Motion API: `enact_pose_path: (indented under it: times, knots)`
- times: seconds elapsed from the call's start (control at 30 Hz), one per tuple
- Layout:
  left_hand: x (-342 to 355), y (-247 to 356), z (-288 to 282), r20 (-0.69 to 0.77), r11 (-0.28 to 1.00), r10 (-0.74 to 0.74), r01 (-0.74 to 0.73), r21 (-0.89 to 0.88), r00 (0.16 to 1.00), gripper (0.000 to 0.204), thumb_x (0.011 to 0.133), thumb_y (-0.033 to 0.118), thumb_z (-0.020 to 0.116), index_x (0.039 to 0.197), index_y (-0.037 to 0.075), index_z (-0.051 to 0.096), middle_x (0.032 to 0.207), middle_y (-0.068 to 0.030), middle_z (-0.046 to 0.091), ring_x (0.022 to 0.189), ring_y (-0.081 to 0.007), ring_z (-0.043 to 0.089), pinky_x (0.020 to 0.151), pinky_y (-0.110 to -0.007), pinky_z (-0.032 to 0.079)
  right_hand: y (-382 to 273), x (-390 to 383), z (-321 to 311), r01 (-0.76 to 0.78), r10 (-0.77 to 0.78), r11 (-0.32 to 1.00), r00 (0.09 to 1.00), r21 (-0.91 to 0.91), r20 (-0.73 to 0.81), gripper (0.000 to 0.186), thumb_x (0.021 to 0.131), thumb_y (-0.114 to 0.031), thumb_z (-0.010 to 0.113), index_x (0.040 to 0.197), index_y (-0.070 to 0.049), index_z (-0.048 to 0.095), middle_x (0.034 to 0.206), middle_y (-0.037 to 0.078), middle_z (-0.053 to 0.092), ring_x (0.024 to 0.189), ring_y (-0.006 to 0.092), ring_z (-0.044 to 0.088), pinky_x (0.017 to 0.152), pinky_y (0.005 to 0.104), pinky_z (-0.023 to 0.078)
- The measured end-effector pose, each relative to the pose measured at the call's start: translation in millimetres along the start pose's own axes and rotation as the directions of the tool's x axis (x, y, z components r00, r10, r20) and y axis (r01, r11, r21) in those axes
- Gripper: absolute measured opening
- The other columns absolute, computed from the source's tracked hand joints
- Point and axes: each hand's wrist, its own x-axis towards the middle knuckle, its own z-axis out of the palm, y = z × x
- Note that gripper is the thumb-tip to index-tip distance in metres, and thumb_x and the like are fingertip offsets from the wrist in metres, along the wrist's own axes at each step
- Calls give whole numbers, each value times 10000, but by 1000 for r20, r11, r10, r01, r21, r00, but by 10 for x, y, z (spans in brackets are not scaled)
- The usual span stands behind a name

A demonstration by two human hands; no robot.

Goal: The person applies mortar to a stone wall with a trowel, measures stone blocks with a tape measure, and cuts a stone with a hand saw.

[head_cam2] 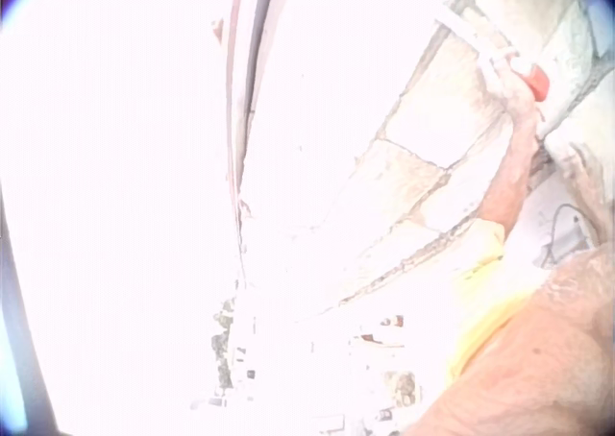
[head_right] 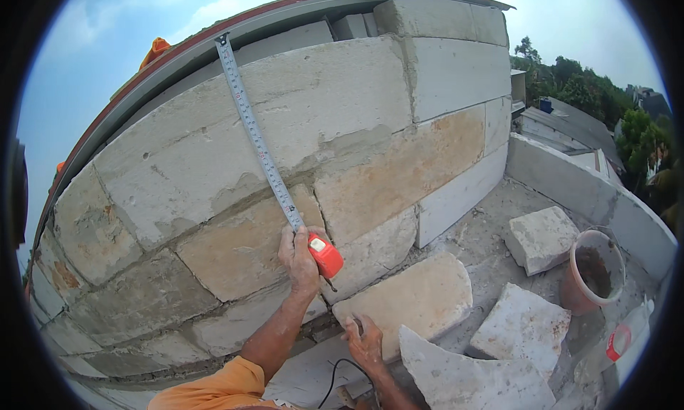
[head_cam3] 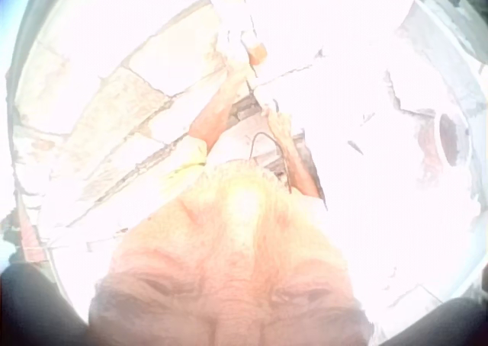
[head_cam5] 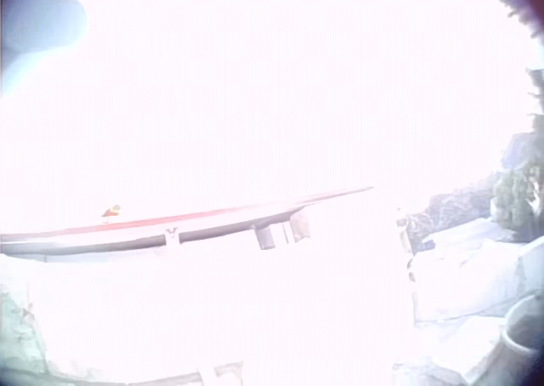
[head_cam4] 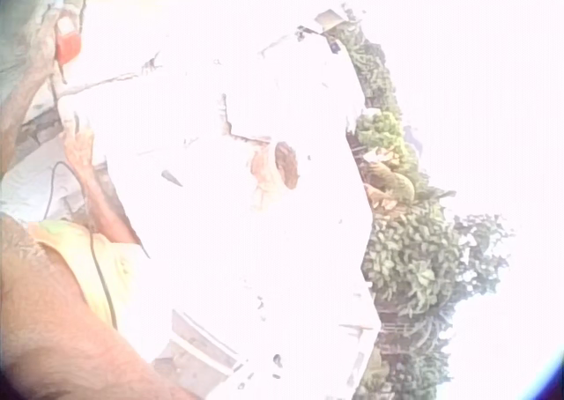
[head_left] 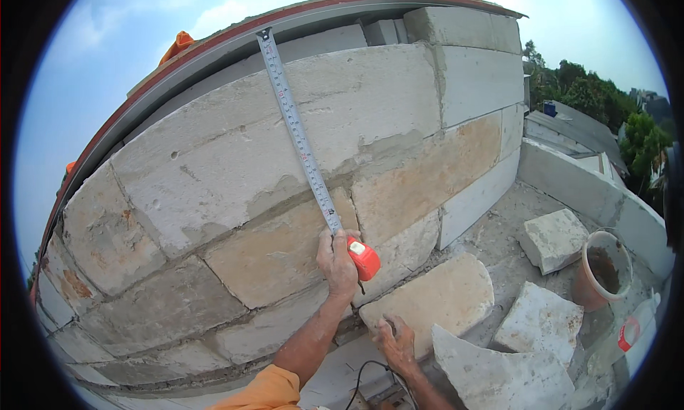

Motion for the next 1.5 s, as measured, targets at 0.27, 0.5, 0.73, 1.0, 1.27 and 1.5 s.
enact_pose_path:
  times: [0.27, 0.5, 0.73, 1.0, 1.27, 1.5]
  knots:
    - [47, -60, 57, 4, 1000, 0, 0, 6, 1000, 226, 1035, 165, 445, 1075, -18, 571, 877, -83, 684, 744, -107, 568, 709, -290, 475, -74, 30, 11, -6, 6, 1000, 999, 5, -51, 400, 982, -252, 612, 1192, 89, 600, 886, 167, 690, 644, 184, 677, 622, 320, 531]
    - [1, 32, 45, 16, 998, 34, -35, 48, 999, 243, 1037, 165, 433, 1062, -30, 575, 864, -82, 678, 745, -118, 570, 711, -302, 474, 12, 2, 37, 47, -49, 999, 996, -28, -70, 376, 981, -226, 623, 1187, 89, 601, 885, 171, 691, 639, 183, 675, 623, 321, 531]
    - [-70, -242, -165, 116, 999, 18, -14, -39, 993, 273, 1039, 144, 431, 1238, -25, 509, 850, -113, 665, 654, -119, 585, 603, -288, 498, 93, -121, 97, 35, -40, 998, 992, -48, -117, 388, 977, -236, 630, 1191, 86, 595, 876, 174, 685, 633, 185, 670, 622, 322, 531]
    - [-418, 104, -376, 460, 981, -158, 192, -28, 874, 287, 1036, 152, 439, 1258, -24, 484, 855, -142, 663, 637, -148, 617, 559, -271, 524, -79, -231, 19, 126, -110, 989, 977, 79, -182, 526, 948, -316, 671, 1282, 69, 539, 1004, 198, 655, 831, 231, 684, 743, 363, 560]
    - [-1139, 2, -378, 686, 777, -416, 625, -72, 596, 299, 1029, 145, 458, 1251, -44, 519, 903, -134, 667, 731, -136, 635, 664, -279, 539, -358, -753, 66, 178, -183, 983, 967, -44, -176, 1188, 766, -632, 765, 1520, 65, 167, 1429, 281, 417, 1351, 369, 434, 1115, 475, 366]
    - [-1405, 267, -220, 799, 608, -418, 787, -108, 433, 291, 1038, 127, 444, 1276, -31, 502, 931, -140, 659, 850, -177, 650, 763, -327, 549, -694, -1064, -101, 77, -70, 997, 939, 9, -336, 1273, 710, -662, 796, 1533, 54, 140, 1477, 251, 374, 1377, 335, 399, 1138, 439, 339]
